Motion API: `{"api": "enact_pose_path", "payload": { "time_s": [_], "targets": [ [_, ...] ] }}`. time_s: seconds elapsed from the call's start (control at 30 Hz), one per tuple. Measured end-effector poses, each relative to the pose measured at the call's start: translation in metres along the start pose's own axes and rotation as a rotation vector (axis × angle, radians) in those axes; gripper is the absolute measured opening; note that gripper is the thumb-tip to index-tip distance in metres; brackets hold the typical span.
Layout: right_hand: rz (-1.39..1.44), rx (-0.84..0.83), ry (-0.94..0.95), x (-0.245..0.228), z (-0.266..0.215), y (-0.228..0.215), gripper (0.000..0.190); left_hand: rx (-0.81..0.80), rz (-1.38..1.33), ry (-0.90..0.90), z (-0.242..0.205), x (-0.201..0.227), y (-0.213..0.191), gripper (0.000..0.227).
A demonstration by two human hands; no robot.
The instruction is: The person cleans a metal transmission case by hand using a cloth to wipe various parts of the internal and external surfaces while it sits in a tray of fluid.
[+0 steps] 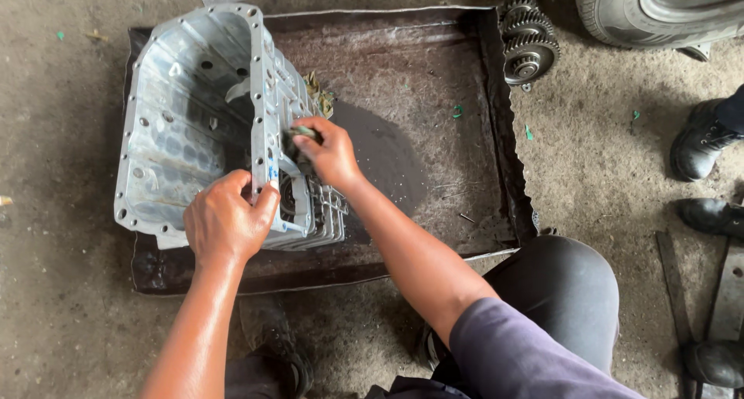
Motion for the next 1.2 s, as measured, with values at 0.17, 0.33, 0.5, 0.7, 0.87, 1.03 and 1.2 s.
{"api": "enact_pose_path", "payload": {
  "time_s": [0.17,0.33,0.5,0.7,0.87,1.03,1.2],
  "targets": [
    [-0.391,0.096,-0.190,-0.011,-0.007,0.016,0.022,0.013,0.003,0.009,-0.005,-0.002,0.000,0.035],
    [-0.603,-0.018,0.024,0.056,-0.011,-0.004,0.017,-0.007,0.021,-0.005,-0.001,-0.001,-0.002,0.035],
    [-0.271,0.048,0.203,0.055,-0.011,-0.017,0.021,0.054,0.029,0.063,-0.007,0.004,0.001,0.033],
    [-0.336,0.044,0.011,0.008,-0.001,-0.003,0.029,0.033,0.019,0.059,0.001,0.010,0.000,0.035],
    [-0.215,-0.156,0.018,0.022,-0.002,0.000,0.024,0.025,0.009,0.036,0.001,0.008,0.000,0.035],
    [-0.271,-0.118,0.020,0.036,-0.003,0.004,0.024,0.027,0.047,0.043,-0.003,0.005,0.004,0.037],
    [-0.540,0.003,0.050,0.034,0.035,-0.006,0.032,0.010,0.057,0.037,0.004,0.008,0.001,0.036]
  ]
}}
Point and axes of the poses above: each hand's wrist, its own z-axis towards the middle knuckle, its own y-axis out of the palm, x = y × z, the point moved 6 cm from there along z, towards the middle knuckle, and after that the axes turned 9 degrees about y, right-handed, at the moved point
